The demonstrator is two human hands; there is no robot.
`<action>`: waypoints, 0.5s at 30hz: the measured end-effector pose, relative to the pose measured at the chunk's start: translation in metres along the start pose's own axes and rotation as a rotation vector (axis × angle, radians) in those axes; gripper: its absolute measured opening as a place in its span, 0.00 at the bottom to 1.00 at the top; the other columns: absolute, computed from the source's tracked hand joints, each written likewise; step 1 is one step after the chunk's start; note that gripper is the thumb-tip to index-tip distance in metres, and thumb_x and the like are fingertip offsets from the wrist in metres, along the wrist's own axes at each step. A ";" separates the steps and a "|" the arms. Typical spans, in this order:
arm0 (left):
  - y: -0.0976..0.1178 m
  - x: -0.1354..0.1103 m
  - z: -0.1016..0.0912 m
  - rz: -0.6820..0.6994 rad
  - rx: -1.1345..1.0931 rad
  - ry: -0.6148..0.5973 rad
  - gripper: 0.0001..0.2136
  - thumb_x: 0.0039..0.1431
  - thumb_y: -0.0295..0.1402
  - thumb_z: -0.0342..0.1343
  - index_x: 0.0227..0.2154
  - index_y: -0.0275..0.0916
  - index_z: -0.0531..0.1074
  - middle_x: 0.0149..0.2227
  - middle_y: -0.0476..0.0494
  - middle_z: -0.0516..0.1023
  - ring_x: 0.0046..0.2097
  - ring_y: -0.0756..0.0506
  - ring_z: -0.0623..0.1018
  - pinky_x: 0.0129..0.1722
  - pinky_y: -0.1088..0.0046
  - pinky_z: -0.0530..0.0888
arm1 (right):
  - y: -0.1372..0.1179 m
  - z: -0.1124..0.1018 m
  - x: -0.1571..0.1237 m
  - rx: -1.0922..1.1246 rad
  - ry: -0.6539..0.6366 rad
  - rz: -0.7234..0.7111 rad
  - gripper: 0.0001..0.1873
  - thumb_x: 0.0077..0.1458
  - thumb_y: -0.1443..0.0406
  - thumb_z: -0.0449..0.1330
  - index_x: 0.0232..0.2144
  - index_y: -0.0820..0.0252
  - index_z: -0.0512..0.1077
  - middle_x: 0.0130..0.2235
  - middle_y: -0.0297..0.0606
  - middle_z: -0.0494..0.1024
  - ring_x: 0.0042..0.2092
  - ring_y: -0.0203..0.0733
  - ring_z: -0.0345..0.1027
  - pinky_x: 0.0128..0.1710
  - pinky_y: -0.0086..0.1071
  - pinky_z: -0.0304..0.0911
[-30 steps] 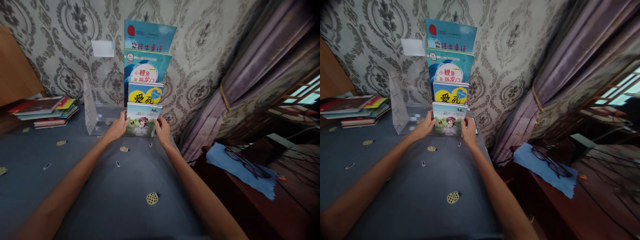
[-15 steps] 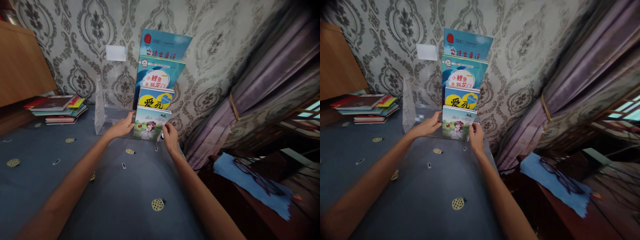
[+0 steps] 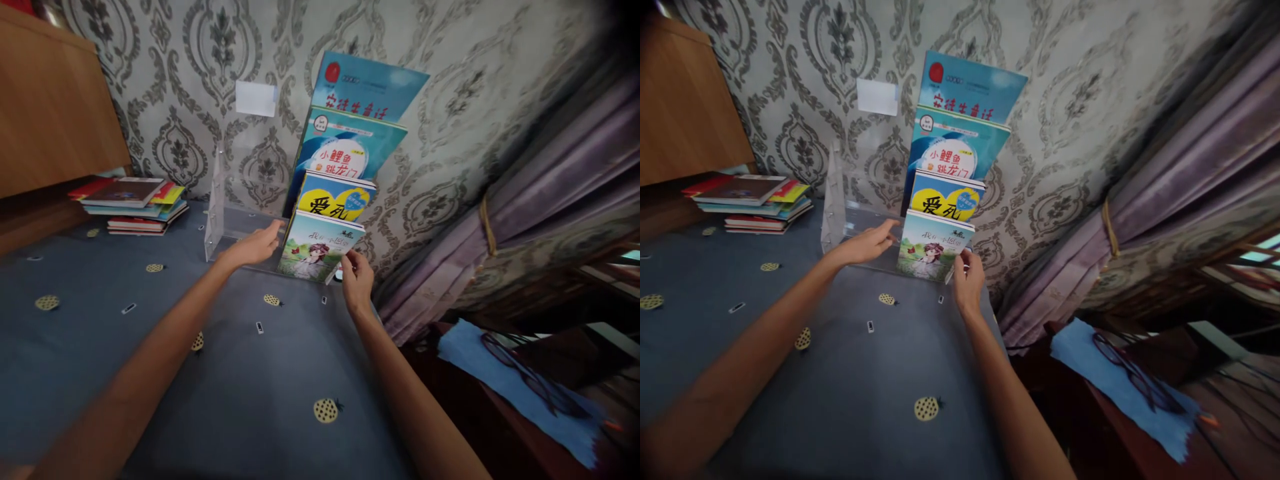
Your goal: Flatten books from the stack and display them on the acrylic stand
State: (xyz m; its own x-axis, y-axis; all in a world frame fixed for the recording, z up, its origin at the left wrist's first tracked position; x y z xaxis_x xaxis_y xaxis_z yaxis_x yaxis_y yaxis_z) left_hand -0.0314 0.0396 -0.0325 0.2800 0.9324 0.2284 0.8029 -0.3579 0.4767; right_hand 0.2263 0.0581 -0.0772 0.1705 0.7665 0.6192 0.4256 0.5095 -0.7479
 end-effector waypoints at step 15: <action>-0.027 -0.013 -0.066 -0.149 -0.300 0.314 0.16 0.65 0.26 0.44 0.54 0.34 0.66 0.29 0.45 0.79 0.33 0.46 0.80 0.41 0.67 0.76 | -0.049 0.058 -0.076 0.067 -0.471 0.078 0.25 0.60 0.49 0.53 0.16 0.54 0.59 0.18 0.28 0.57 0.23 0.36 0.52 0.24 0.32 0.50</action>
Point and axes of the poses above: each hand's wrist, its own x-axis towards the middle knuckle, its own z-axis out of the palm, y = z × x, the point moved 8 cm from there along x, towards the middle knuckle
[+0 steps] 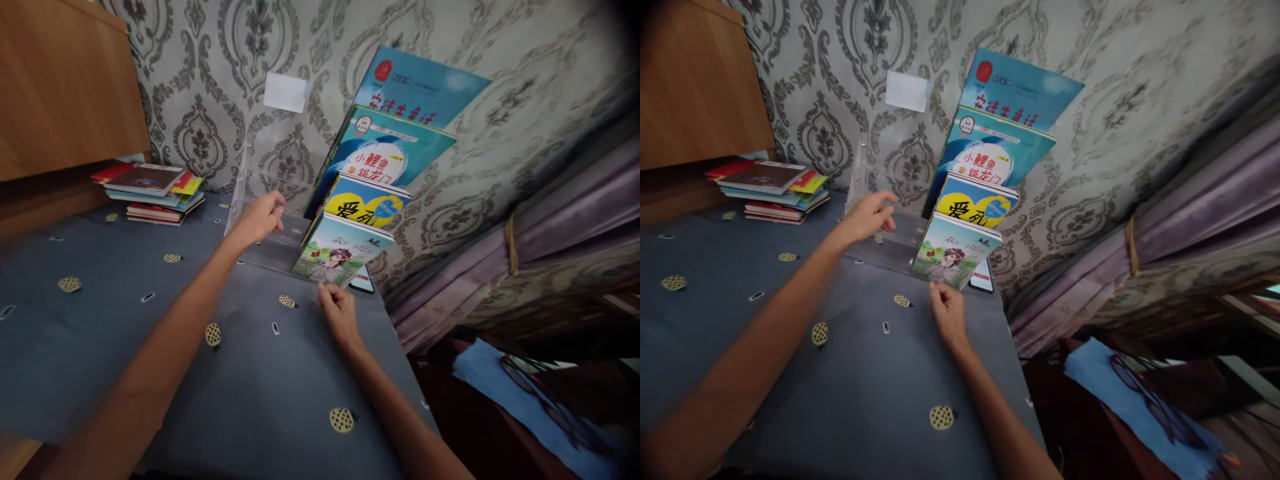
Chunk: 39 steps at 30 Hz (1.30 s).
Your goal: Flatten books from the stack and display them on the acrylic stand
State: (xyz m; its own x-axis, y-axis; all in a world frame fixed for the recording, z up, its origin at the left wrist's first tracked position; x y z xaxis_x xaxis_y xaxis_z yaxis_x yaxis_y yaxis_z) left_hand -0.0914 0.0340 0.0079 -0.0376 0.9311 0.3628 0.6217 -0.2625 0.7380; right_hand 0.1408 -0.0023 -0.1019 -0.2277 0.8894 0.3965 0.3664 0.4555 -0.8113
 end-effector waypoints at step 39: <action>-0.187 -0.020 -0.185 -0.292 1.189 0.183 0.21 0.62 0.21 0.39 0.52 0.31 0.71 0.54 0.21 0.76 0.56 0.27 0.74 0.54 0.34 0.62 | -0.022 0.085 -0.026 -0.338 -0.412 -0.190 0.22 0.66 0.56 0.46 0.21 0.56 0.53 0.22 0.30 0.62 0.25 0.35 0.57 0.28 0.32 0.44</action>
Point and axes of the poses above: each hand's wrist, its own x-axis towards the middle knuckle, its own z-axis out of the palm, y = z × x, the point moved 8 cm from there along x, towards the middle knuckle
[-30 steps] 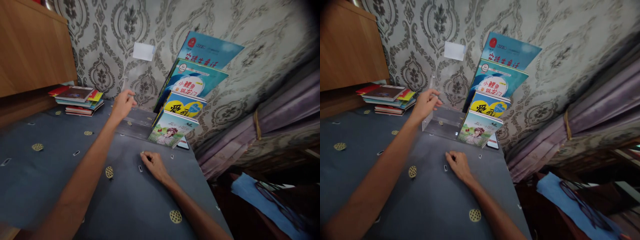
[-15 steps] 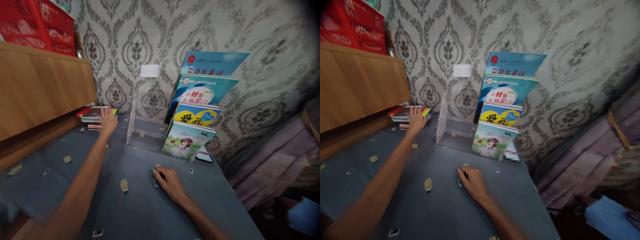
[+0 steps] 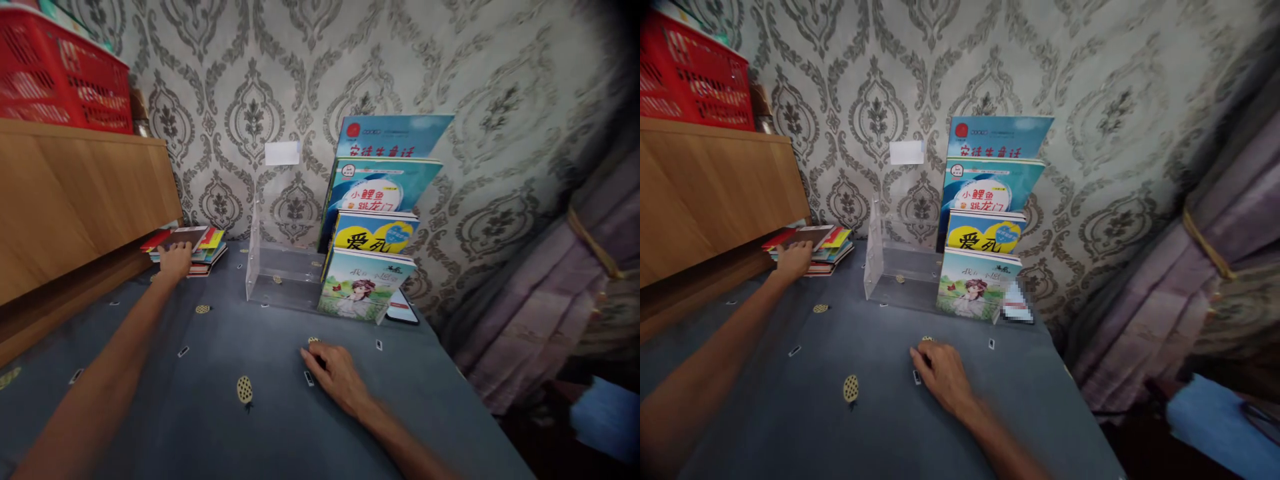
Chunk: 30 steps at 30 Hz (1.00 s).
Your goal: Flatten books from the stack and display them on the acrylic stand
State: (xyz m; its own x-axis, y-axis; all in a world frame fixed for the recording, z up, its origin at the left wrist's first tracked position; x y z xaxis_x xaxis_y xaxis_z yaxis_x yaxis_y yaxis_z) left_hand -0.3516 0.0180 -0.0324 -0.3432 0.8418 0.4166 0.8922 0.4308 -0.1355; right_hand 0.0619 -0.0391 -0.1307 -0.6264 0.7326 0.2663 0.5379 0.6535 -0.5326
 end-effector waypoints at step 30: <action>0.055 -0.144 -0.017 0.308 0.101 -0.158 0.24 0.64 0.28 0.43 0.63 0.34 0.65 0.58 0.25 0.73 0.55 0.29 0.75 0.55 0.49 0.66 | -0.004 -0.003 -0.001 0.032 0.019 -0.010 0.23 0.66 0.56 0.47 0.19 0.55 0.52 0.21 0.30 0.61 0.23 0.35 0.55 0.28 0.33 0.45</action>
Point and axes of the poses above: each hand's wrist, its own x-axis towards the middle knuckle, its own z-axis out of the palm, y = z × x, the point moved 8 cm from there along x, towards the middle knuckle
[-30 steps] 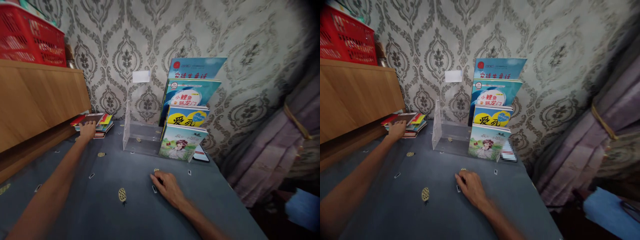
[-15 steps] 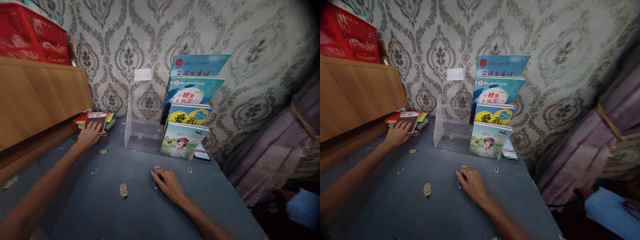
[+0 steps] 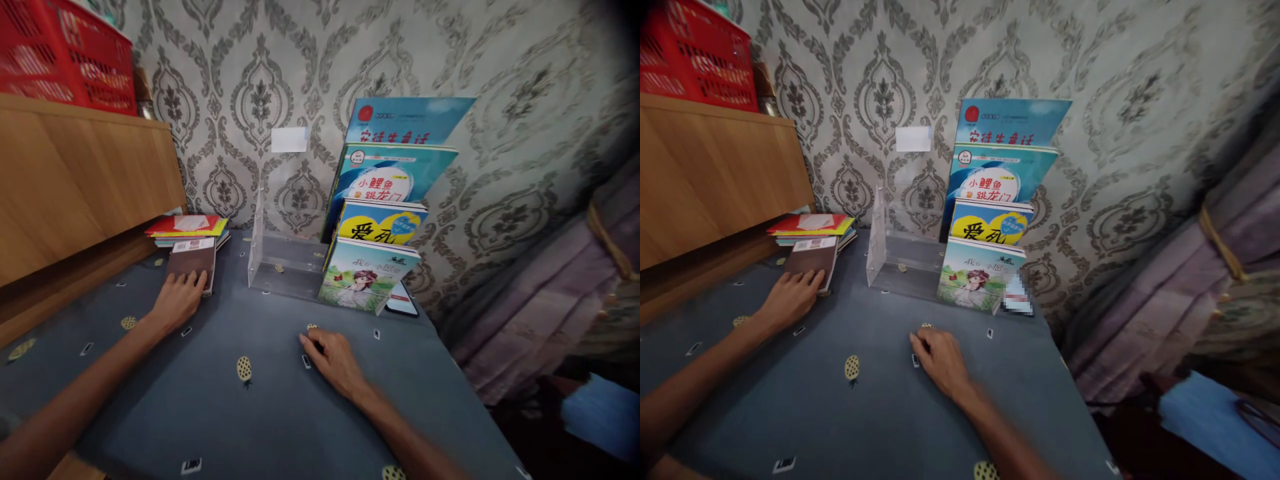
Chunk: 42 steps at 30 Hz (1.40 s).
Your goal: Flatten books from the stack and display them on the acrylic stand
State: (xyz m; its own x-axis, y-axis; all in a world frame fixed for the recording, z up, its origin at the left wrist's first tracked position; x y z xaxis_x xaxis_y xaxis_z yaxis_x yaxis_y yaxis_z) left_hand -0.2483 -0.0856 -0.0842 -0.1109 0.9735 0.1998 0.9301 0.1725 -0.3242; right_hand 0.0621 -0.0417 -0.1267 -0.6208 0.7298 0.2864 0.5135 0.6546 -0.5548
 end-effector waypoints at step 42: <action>0.064 0.000 0.044 0.117 -0.563 -0.007 0.28 0.68 0.47 0.37 0.62 0.38 0.67 0.65 0.41 0.69 0.69 0.41 0.63 0.68 0.58 0.59 | 0.012 -0.015 -0.006 0.125 0.053 0.054 0.12 0.62 0.66 0.54 0.25 0.58 0.67 0.27 0.32 0.70 0.30 0.36 0.61 0.31 0.30 0.52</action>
State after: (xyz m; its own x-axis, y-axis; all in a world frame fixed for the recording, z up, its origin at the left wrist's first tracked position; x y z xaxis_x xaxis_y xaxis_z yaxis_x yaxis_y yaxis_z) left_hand -0.2040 -0.0684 -0.1455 0.0035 0.9827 0.1851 0.9791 -0.0410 0.1990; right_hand 0.0811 -0.0355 -0.1232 -0.5601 0.7751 0.2924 0.4656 0.5865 -0.6627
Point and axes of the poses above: each hand's wrist, its own x-axis towards the middle knuckle, its own z-axis out of the palm, y = z × x, the point moved 8 cm from there along x, towards the middle knuckle
